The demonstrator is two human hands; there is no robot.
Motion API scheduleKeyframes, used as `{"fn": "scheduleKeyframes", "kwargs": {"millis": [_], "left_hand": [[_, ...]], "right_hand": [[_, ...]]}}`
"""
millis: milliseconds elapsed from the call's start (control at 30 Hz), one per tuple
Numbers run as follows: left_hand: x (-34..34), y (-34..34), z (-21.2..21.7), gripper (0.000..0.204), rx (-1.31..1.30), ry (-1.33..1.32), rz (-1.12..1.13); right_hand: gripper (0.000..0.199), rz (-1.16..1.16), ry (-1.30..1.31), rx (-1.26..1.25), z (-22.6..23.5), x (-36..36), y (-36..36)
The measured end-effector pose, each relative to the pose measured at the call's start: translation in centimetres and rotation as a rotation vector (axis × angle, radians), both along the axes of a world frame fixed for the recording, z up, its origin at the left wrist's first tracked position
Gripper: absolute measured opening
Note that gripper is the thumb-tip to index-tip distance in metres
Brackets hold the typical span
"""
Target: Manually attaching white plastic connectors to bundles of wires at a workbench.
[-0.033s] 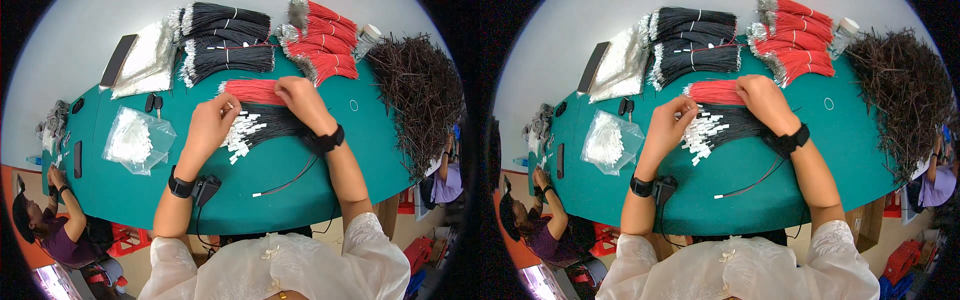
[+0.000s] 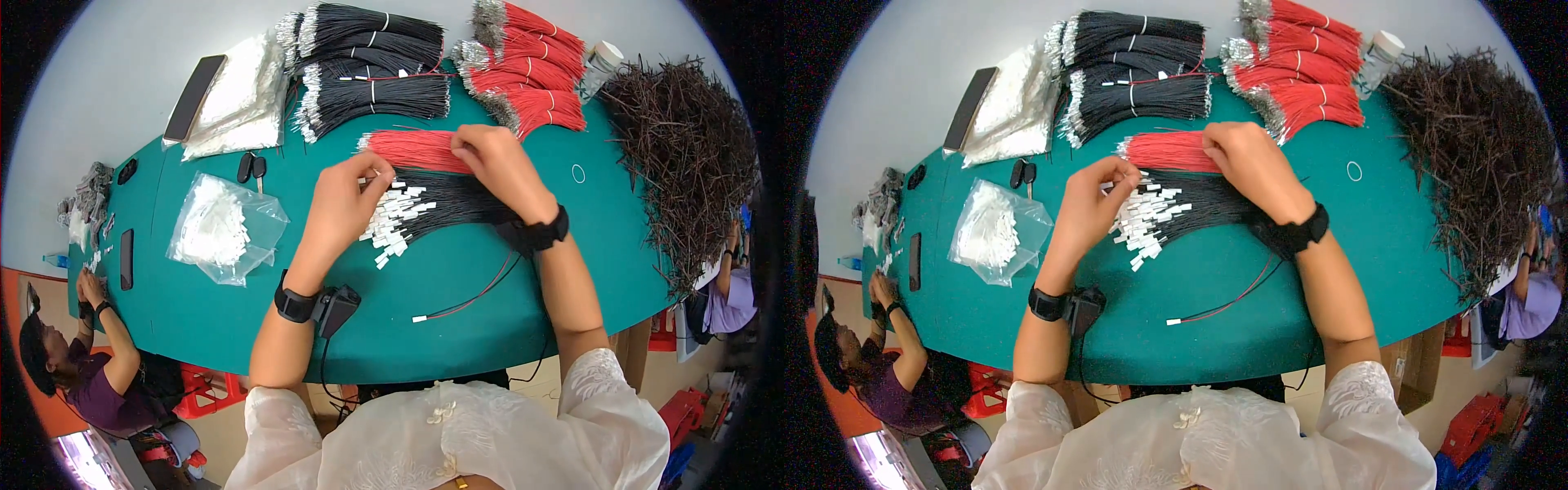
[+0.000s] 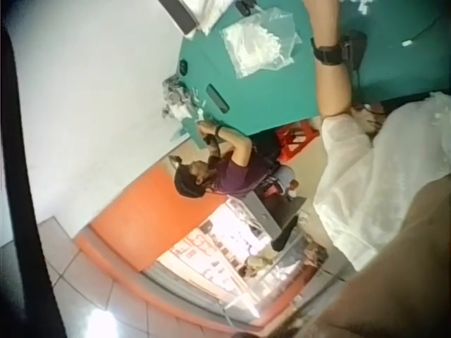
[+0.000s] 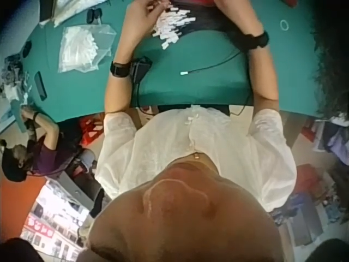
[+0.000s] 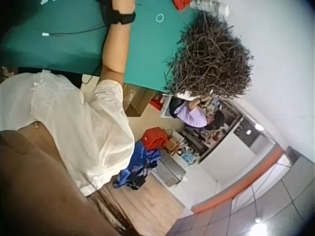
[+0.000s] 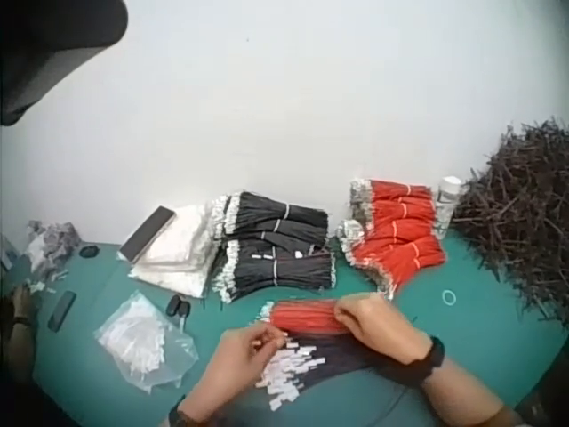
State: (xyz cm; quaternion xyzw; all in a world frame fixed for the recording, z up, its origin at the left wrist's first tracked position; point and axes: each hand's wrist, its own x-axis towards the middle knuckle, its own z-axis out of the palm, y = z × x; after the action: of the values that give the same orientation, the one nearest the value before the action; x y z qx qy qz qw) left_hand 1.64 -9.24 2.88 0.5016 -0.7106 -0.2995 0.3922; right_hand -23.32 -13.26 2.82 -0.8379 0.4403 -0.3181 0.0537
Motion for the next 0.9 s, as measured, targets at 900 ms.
{"fn": "scheduleKeyframes", "kwargs": {"millis": [900], "left_hand": [[-2.0, 2.7, 4.2, 0.023, 0.441, 0.965, -0.241]], "right_hand": [[0.008, 0.138, -0.513, 0.158, 6.1, 3.0, 5.7]]}}
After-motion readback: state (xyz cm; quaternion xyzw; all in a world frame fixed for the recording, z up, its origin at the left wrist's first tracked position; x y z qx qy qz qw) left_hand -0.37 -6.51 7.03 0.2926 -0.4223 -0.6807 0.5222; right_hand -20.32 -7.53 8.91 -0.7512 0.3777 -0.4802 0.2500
